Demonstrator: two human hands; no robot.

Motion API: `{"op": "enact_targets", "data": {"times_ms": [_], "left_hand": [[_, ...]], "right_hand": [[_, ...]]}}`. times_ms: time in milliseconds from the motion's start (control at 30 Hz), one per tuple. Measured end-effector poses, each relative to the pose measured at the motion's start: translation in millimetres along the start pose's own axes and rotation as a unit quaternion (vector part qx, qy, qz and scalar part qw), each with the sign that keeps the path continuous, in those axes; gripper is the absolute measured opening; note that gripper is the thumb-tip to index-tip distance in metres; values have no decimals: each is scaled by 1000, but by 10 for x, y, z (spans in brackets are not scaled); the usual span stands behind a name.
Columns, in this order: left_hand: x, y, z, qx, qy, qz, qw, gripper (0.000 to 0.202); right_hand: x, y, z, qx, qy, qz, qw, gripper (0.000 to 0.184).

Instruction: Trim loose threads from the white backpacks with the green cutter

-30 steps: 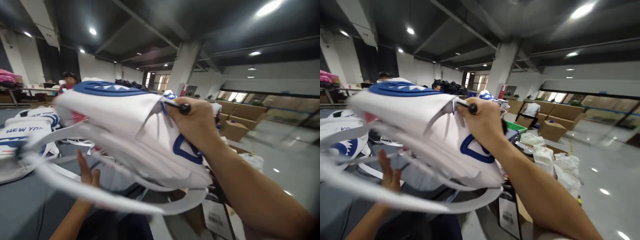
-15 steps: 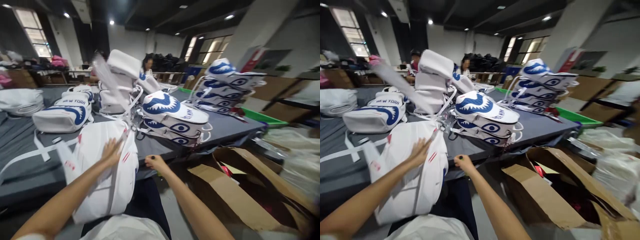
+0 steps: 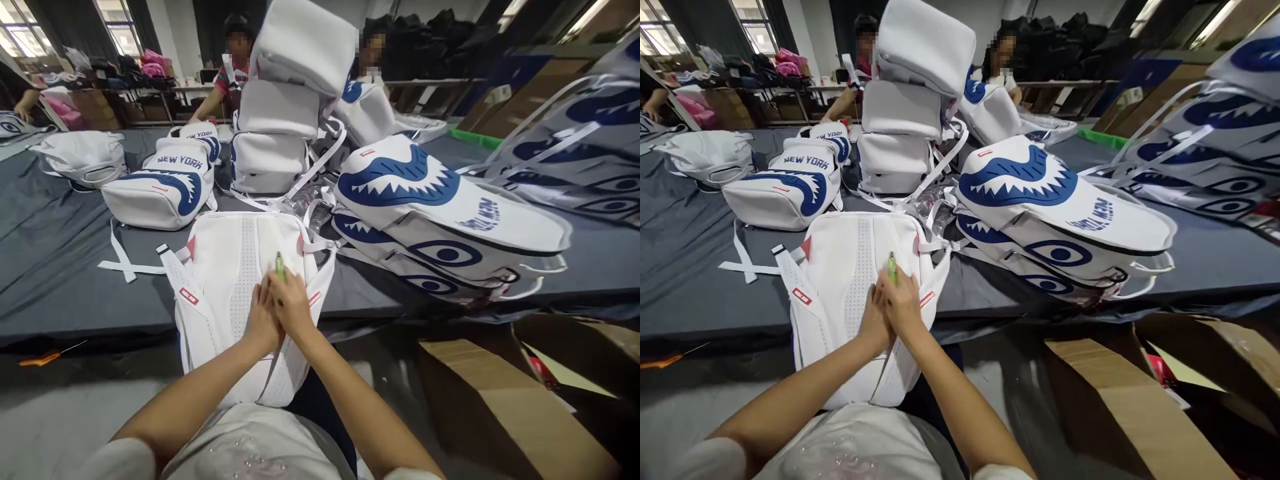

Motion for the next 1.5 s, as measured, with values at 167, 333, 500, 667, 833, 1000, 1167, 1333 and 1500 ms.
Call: {"op": "enact_targets", "data": {"times_ms": [167, 333, 500, 667, 833, 1000, 1167, 1333, 1500], "left_hand": [[-433, -321, -320, 13, -1, 5, 1000, 36], [-445, -175, -1257, 197, -85, -104, 971, 35], [-345, -125, -1444, 247, -139, -115, 952, 36], [-516, -334, -1512, 253, -126, -106, 953, 42], [-629, -631, -1846, 210, -88, -131, 965, 44], [-601, -535, -1704, 223, -89, -134, 962, 47], [-641, -635, -1734, 239, -112, -107, 959, 52], [-662, -731, -1895, 186, -94, -122, 970, 48], [-481, -327, -1404, 222, -162, -98, 957, 42]], "right_hand": [[-232, 478, 549, 30, 51, 129, 990, 55], [-167, 437, 624, 10, 72, 112, 991, 71], [-151, 443, 619, 12, 98, 119, 988, 73], [-142, 407, 606, 1, 96, 126, 987, 71], [-163, 449, 629, 22, 88, 60, 994, 65], [-270, 525, 575, 148, 169, -81, 971, 36], [-219, 616, 565, 172, 230, -124, 950, 23], [-170, 672, 624, 132, 196, -88, 968, 35], [-305, 607, 465, 246, 252, -169, 921, 31]]}}
Point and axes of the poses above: each hand's wrist, its own z-axis away from the middle knuckle, its own x-axis out of the palm, y = z × x, the point moved 5 cm from there along -z, towards the middle knuckle, and after that the axes turned 8 degrees about -x, right-handed, at the moved point
